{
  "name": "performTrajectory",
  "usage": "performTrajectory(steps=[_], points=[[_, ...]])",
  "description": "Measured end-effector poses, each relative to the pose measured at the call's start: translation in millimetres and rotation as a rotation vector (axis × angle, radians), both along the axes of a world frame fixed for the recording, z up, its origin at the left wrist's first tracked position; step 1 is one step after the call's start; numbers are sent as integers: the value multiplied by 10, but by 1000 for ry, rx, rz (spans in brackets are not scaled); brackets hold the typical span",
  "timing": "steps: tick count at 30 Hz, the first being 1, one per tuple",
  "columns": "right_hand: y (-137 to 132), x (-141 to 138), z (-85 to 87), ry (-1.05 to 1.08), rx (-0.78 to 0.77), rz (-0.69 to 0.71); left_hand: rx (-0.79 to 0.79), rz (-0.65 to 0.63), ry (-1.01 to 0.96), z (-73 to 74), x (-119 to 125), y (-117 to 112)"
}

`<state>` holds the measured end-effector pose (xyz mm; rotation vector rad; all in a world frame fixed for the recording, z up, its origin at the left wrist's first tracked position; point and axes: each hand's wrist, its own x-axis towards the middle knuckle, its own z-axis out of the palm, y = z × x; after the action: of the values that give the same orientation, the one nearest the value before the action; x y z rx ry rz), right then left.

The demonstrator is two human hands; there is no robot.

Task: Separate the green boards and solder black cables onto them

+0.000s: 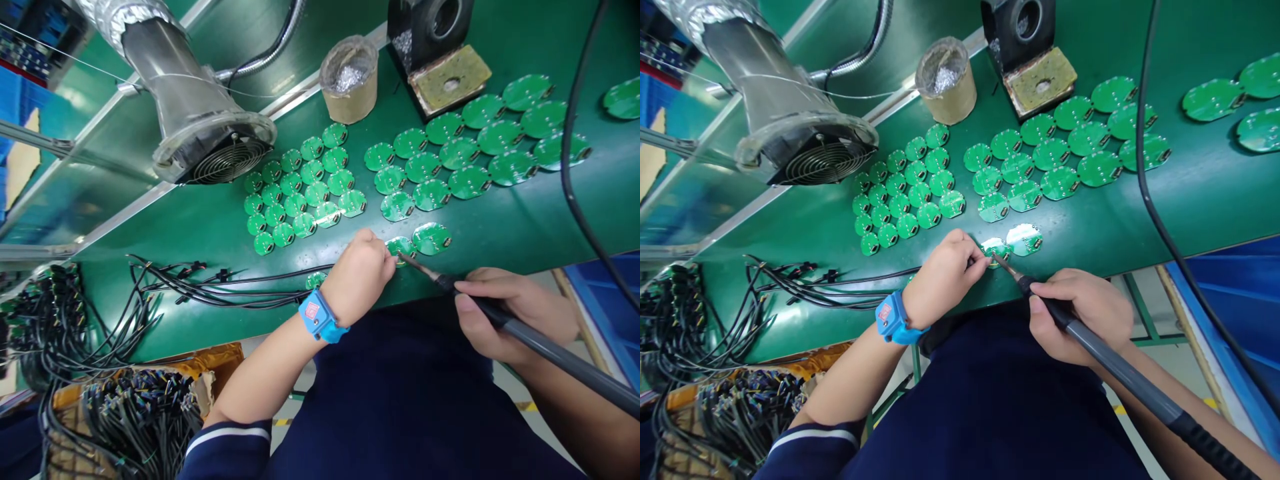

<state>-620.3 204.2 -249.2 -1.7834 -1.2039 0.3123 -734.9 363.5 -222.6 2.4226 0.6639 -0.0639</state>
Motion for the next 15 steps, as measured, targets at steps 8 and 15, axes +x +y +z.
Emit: performTrajectory(steps=[8, 15], points=[[-45, 7, -18, 25, -45, -7, 36, -64, 61, 15, 66, 60], [-151, 6, 3, -34, 91, -182, 48, -109, 93, 36, 130, 113]])
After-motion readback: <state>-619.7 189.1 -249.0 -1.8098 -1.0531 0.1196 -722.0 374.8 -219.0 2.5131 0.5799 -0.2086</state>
